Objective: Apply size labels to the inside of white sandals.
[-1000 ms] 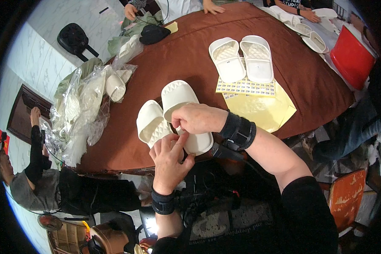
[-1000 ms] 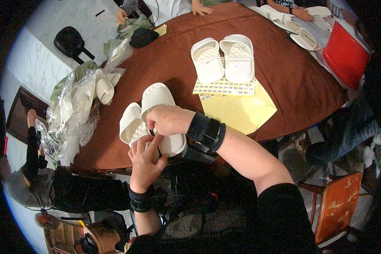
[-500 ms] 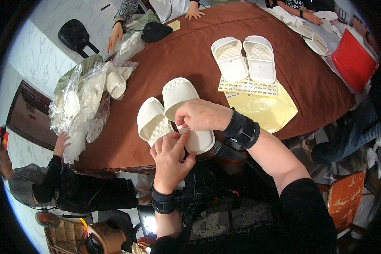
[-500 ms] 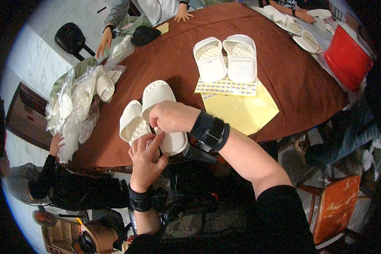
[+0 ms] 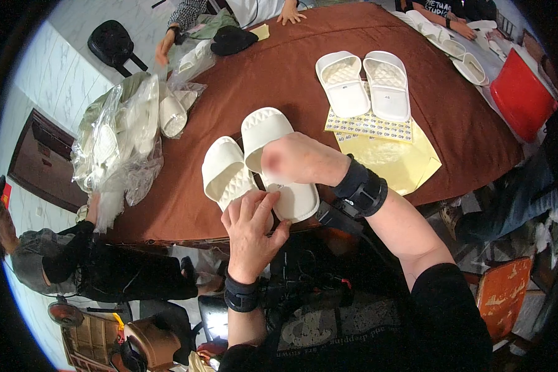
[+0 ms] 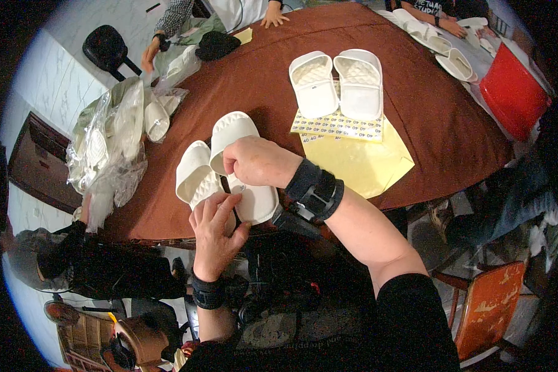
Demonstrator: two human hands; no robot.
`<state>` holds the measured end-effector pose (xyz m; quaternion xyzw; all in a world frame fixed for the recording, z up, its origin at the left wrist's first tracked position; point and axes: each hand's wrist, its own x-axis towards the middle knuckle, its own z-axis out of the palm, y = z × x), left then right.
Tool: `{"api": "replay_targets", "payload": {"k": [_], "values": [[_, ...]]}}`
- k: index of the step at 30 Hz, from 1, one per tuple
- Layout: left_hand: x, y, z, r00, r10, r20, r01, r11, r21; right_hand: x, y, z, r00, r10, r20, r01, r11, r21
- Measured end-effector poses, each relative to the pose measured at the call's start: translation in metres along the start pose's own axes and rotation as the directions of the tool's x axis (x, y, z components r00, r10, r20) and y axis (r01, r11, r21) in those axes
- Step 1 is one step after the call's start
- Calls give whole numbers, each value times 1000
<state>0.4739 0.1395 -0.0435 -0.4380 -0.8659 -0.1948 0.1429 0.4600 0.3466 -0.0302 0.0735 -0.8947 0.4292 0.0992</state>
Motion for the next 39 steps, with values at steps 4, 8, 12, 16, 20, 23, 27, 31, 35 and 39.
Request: {"api": "replay_targets", "payload": {"k": [4,8,12,16,20,23,27,31,35,39], "values": [[-1,-1,2,1000,8,-15,-8,1000,0,-3,1,0,992,-56,110,36,984,174],[-3,0,1,1000,2,-13,-2,1000,-12,-3,0,-3,981,-37,192,33,999,23],[-9,-11,-6,998,-31,-45,19,972,-233,-5,3,2,993,-78,83,80,996,-28],[-16,-22,-33,898,-358,-256,160,808,-567,-8,6,-2,996,-93,13,90,988,125],[-27,-58,-42,783,-521,-339,210,736,-644,-1,-1,-3,998,-58,-26,63,970,235],[-37,-89,-41,774,-552,-310,245,712,-658,3,-3,-2,995,-99,-33,103,984,146],[-28,-139,-27,802,-488,-344,300,828,-474,0,4,4,996,-71,-53,73,997,19],[-14,-176,-10,802,-355,-481,250,930,-270,-9,-9,0,1000,5,16,-4,998,-69],[-14,-169,-1,808,-250,-533,286,958,-15,-15,-6,13,986,-161,-35,144,946,-289],[-25,-163,0,781,-254,-570,372,923,99,-16,-37,18,978,-195,76,207,839,-503]]}}
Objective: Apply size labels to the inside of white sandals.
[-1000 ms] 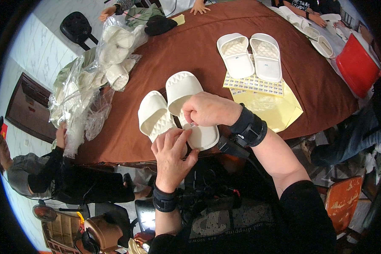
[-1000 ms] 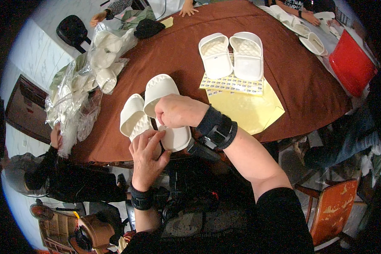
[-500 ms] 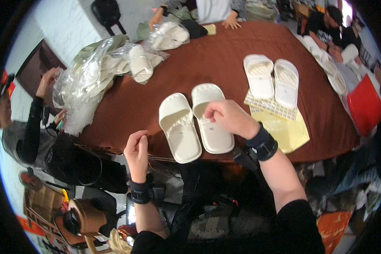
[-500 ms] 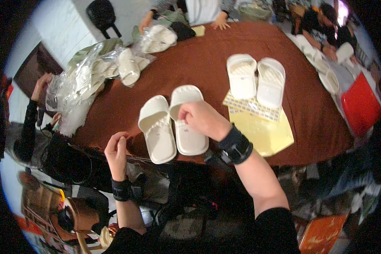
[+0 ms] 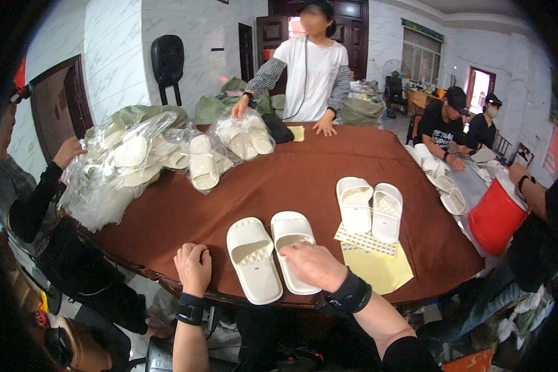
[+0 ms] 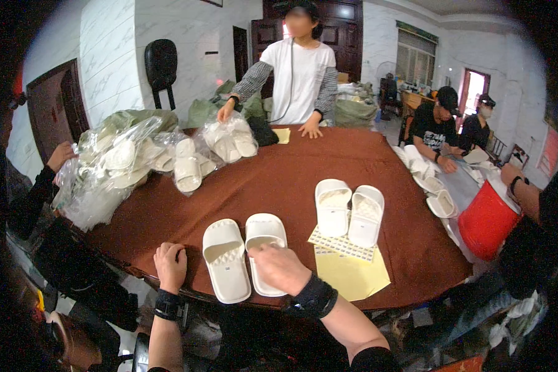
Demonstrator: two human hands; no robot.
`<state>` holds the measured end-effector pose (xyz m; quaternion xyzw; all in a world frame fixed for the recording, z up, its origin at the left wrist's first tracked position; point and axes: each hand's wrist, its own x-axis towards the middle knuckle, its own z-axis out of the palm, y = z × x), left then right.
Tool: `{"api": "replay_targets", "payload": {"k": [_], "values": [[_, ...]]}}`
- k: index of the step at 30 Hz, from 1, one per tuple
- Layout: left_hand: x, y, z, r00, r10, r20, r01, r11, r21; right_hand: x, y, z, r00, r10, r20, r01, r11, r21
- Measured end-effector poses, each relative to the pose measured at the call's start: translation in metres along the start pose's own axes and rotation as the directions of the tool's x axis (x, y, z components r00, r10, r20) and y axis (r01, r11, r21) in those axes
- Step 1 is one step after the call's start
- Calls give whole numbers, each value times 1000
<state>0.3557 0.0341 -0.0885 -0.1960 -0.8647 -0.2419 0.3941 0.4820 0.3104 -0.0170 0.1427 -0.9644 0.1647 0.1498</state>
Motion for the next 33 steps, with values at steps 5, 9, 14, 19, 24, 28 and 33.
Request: {"api": "replay_targets", "payload": {"k": [5,9,14,19,24,28,33], "values": [[7,5,6,1000,1,29,0,1000,-24,16,-14,-8,996,-72,53,77,992,-97],[9,8,3,998,-14,65,17,999,-34,33,-13,0,992,-102,75,111,986,-124],[7,4,5,998,-11,55,12,1000,-22,54,-9,16,963,11,269,25,991,-129],[6,7,6,999,-3,37,3,1000,-2,57,2,30,975,-13,223,61,977,-207],[4,6,7,999,-7,46,8,1000,-20,54,0,20,976,-75,202,109,981,-161],[4,2,1,999,-13,32,13,1000,12,56,-6,6,983,-148,107,170,956,-239],[10,2,10,1000,9,-11,-9,1000,-17,43,-22,-28,980,-197,-7,192,960,-202]]}}
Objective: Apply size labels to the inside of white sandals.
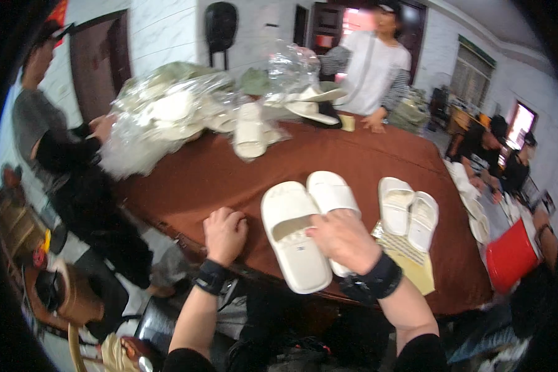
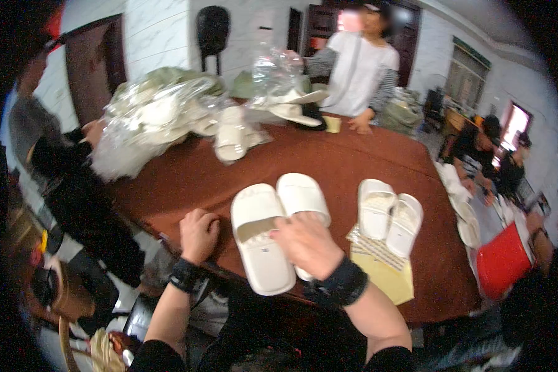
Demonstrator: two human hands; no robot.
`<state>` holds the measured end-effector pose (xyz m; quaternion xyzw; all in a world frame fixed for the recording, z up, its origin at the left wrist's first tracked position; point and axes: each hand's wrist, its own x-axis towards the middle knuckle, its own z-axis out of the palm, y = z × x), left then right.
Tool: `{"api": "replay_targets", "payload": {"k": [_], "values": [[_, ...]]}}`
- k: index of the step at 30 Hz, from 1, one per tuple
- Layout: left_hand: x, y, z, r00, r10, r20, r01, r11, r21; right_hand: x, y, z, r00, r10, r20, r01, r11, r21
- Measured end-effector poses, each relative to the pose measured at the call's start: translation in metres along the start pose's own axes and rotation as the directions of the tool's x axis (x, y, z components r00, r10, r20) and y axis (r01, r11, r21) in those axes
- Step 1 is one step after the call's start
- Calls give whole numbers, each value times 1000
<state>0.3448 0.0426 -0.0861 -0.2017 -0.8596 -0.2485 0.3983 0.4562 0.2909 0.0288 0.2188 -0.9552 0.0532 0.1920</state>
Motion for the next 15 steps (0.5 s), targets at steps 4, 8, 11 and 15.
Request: {"api": "replay_targets", "payload": {"k": [4,8,11,15], "values": [[-1,2,-3,1000,-9,19,8,1000,15,-5,-12,-13,999,-26,48,29,997,-65],[-6,0,-3,1000,-26,14,26,1000,13,-8,-20,-9,991,-66,115,69,997,-21],[-6,0,-1,1000,-20,2,20,1000,-17,-8,-19,-9,952,-46,304,36,999,38],[-7,1,-4,999,-28,25,28,1000,-11,-16,-15,-11,946,-98,309,47,985,167]]}}
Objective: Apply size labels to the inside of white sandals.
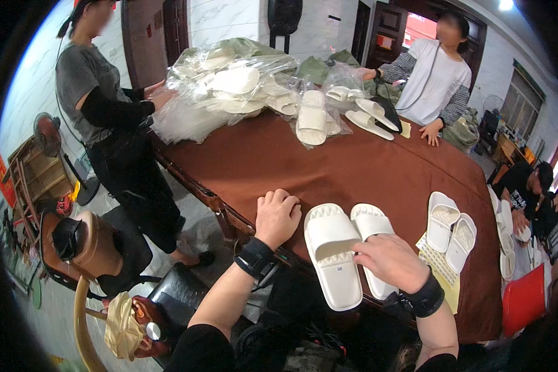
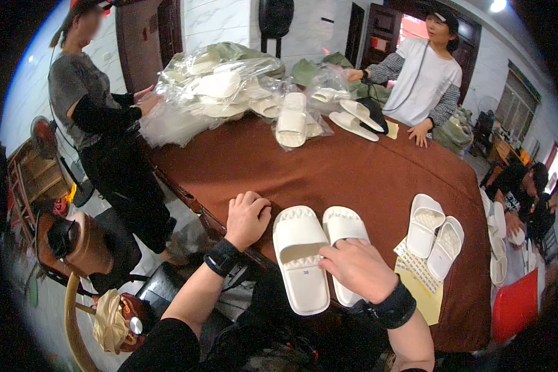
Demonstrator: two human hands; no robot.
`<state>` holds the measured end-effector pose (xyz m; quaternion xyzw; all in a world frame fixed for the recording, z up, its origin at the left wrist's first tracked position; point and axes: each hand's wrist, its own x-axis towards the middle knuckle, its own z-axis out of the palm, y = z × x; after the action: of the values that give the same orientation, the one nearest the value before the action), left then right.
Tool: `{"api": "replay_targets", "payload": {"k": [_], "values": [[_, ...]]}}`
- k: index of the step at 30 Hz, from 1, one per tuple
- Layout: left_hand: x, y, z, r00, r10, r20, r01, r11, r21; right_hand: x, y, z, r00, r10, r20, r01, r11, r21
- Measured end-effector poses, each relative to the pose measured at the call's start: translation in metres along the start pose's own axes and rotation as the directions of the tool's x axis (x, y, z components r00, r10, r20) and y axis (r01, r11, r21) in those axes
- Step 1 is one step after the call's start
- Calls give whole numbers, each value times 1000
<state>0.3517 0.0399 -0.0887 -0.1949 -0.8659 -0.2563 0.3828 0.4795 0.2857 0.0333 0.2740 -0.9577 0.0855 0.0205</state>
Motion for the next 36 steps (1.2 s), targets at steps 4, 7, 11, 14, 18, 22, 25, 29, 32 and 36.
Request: {"api": "replay_targets", "payload": {"k": [4,7,11,14,18,22,25,29,32,36], "values": [[1,-1,4,999,18,-51,-18,1000,-1,-5,-5,-11,998,-27,-61,31,997,75],[1,-1,3,999,8,-36,-9,1000,-12,-9,-10,-22,999,7,-46,-4,998,62],[1,-1,0,1000,-22,18,22,1000,2,-16,-7,-30,996,24,-87,-24,1000,3],[1,-1,1,1000,-21,14,21,1000,-2,-22,-6,-35,994,76,-81,-78,997,-17],[2,1,0,999,-21,29,21,1000,2,-33,-3,-37,984,115,-133,-118,993,-17],[-1,0,-2,999,-22,24,22,1000,9,-43,-9,-50,972,102,-210,-98,995,29],[1,3,-2,999,-18,36,18,1000,3,-53,-15,-61,962,97,-255,-98,995,10],[2,4,2,1000,-5,28,4,1000,21,-53,-6,-58,963,132,-236,-130,991,22],[3,1,1,999,1,32,-2,1000,23,-51,15,-48,968,133,-214,-121,990,66],[7,-4,0,999,1,34,-2,999,47,-48,37,-36,974,135,-179,-128,991,50]]}}
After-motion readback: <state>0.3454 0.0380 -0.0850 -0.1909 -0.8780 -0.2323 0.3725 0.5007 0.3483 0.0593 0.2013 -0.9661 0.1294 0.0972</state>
